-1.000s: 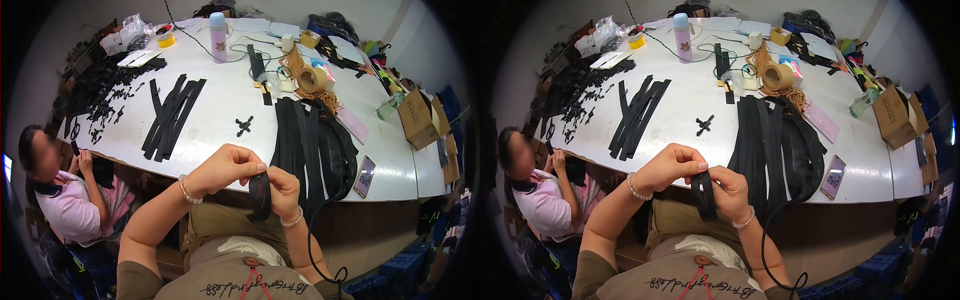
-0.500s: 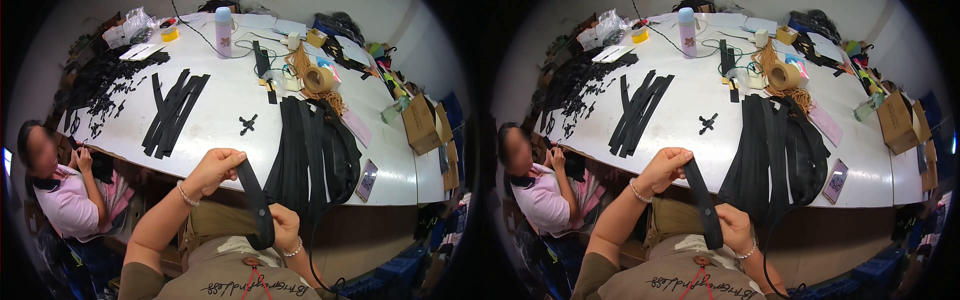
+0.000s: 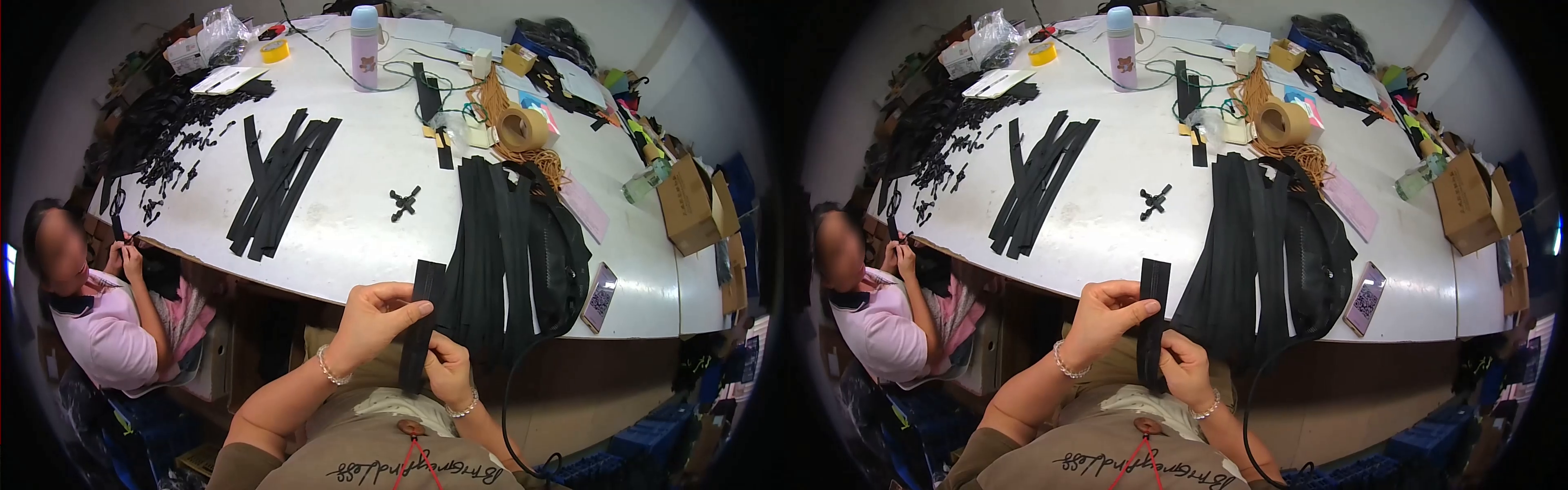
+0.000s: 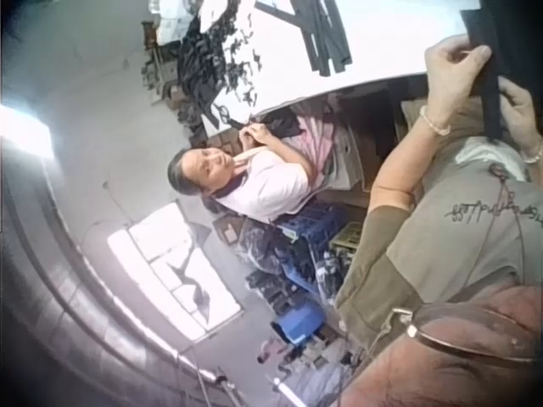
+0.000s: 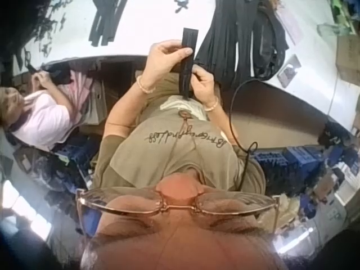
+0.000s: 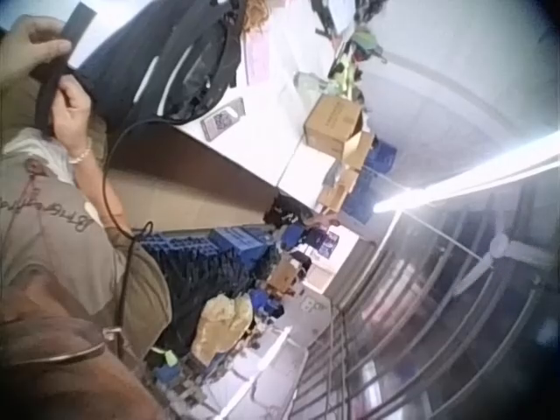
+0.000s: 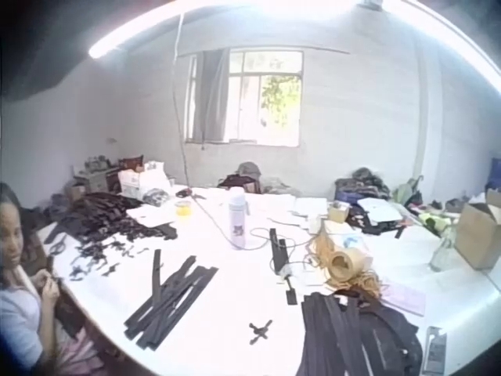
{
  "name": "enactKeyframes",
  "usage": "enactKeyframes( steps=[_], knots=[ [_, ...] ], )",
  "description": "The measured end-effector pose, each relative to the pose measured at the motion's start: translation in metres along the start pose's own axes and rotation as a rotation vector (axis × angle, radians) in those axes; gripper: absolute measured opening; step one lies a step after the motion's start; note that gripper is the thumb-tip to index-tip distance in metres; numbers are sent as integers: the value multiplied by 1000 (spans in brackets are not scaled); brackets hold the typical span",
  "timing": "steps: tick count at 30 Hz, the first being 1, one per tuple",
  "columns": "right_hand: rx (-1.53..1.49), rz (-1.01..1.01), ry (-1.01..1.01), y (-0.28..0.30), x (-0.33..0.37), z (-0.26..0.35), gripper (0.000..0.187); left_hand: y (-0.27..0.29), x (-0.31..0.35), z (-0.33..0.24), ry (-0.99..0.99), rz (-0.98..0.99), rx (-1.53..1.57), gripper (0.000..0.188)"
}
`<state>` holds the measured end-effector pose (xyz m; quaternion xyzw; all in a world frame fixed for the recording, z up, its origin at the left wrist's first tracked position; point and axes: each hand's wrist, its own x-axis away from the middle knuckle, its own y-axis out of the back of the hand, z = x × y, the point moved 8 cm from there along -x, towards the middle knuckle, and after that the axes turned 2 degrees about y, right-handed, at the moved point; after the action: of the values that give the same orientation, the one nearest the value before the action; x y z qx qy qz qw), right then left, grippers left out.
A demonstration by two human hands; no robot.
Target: Thread plastic buckles onto black nylon fabric straps manually.
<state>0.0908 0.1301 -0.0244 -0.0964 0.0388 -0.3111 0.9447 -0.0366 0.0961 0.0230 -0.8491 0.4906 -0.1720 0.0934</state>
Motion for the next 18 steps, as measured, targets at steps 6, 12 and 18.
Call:
enactKeyframes(
  steps=[6,12,18],
  knots=[
    [-42,-8,4,-2,0,0,9,1,0,0,-14,-36,-38,16],
    [-84,-21,-44,-4,4,-4,9,1,2,-1,-31,-43,-14,16],
    [27,-8,37,-6,-2,6,8,18,-11,7,-20,-144,-47,13]
  ],
)
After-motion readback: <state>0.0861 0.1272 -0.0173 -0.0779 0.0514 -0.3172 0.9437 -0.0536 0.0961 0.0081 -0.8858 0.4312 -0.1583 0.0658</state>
